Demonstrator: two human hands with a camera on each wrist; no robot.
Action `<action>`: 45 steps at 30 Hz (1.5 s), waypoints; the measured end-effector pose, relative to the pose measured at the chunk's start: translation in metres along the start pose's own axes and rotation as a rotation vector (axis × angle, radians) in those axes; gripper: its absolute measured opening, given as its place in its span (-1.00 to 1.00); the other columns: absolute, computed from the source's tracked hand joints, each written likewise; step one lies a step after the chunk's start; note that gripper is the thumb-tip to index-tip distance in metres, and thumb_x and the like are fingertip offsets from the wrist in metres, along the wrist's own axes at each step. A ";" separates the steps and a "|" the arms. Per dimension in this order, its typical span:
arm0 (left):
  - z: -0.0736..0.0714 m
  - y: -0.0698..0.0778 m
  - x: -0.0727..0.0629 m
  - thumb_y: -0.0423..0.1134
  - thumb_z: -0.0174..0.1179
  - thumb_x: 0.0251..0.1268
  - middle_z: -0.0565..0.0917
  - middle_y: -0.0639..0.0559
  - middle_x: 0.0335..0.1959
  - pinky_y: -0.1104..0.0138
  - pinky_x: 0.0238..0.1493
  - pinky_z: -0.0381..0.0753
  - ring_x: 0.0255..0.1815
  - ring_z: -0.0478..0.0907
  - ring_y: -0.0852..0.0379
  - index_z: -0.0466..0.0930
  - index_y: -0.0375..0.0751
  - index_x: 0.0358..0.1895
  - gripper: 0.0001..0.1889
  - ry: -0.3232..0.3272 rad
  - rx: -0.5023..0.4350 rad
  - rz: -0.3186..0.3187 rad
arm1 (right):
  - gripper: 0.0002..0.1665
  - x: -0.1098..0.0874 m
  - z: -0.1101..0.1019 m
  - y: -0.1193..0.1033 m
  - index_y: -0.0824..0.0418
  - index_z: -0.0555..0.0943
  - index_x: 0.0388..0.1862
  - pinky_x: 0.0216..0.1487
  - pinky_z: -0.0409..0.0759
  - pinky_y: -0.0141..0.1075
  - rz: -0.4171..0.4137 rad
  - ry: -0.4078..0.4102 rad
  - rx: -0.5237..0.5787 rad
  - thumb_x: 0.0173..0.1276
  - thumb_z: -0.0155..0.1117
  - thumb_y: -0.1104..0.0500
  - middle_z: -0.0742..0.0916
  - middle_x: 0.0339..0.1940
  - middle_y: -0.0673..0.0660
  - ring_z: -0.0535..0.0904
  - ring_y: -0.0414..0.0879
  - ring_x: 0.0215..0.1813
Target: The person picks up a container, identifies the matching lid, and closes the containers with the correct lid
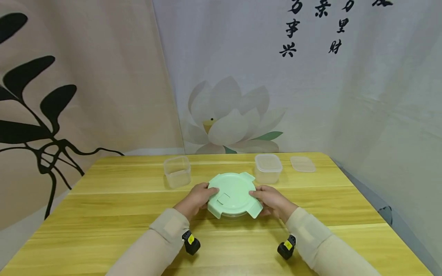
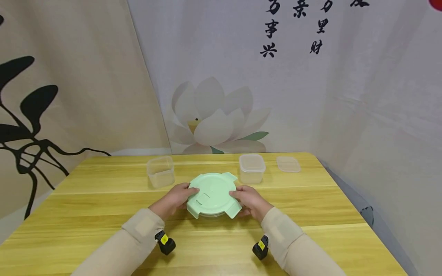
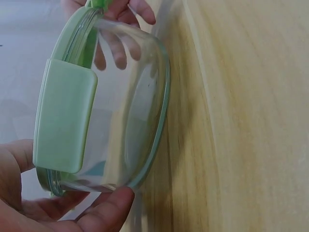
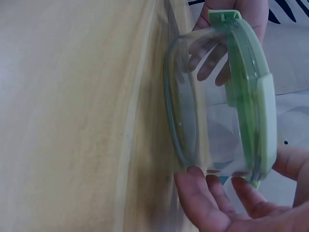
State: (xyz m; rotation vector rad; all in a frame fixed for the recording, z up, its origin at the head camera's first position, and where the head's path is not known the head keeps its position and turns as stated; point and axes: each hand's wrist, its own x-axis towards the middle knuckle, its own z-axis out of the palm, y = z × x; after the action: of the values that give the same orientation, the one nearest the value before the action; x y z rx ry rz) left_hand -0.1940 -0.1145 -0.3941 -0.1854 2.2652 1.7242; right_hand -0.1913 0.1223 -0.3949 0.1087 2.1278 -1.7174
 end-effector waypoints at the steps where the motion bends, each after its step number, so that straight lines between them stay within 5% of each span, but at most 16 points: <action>1: 0.000 0.000 -0.001 -0.17 0.04 0.46 0.49 -0.29 0.18 0.18 -0.10 0.64 -0.08 0.60 0.01 0.24 -0.46 0.37 -0.44 -0.001 -0.003 0.007 | -0.50 0.001 0.000 -0.001 0.38 0.37 0.25 -0.24 0.65 -0.07 -0.002 0.000 0.005 0.48 0.09 0.10 0.62 -0.17 0.18 0.60 -0.05 -0.28; 26: 0.004 -0.012 -0.015 -0.14 0.14 0.40 0.57 -0.12 -0.31 0.16 -0.12 0.65 -0.33 0.54 0.08 0.44 -0.49 0.06 -0.58 0.059 -0.082 0.034 | -0.43 0.020 -0.008 -0.009 0.32 0.38 0.32 -0.41 0.52 -0.28 0.030 0.016 -0.039 0.42 0.16 0.08 0.61 -0.14 0.13 0.51 -0.10 -0.33; 31: -0.001 -0.015 -0.013 -0.16 0.15 0.39 0.56 -0.15 -0.28 0.15 -0.12 0.66 -0.31 0.54 0.05 0.40 -0.52 0.06 -0.56 0.063 -0.119 0.015 | -0.36 0.021 -0.011 -0.010 0.32 0.31 0.39 -0.29 0.58 -0.20 0.044 -0.015 -0.033 0.43 0.15 0.07 0.57 0.05 0.22 0.54 -0.05 -0.23; 45: -0.013 -0.006 -0.005 -0.15 0.15 0.37 0.51 -0.23 -0.11 0.09 -0.03 0.62 -0.24 0.52 0.00 0.33 -0.52 0.15 -0.50 0.043 -0.054 -0.001 | -0.33 0.024 -0.016 -0.013 0.28 0.27 0.43 -0.27 0.60 -0.24 0.069 -0.040 -0.047 0.44 0.15 0.07 0.56 0.11 0.24 0.55 -0.03 -0.15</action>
State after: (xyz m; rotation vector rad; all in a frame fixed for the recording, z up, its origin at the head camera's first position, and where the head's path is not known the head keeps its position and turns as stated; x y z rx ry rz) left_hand -0.1892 -0.1295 -0.3952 -0.2372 2.2487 1.7988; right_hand -0.2217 0.1297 -0.3890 0.1320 2.1087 -1.6165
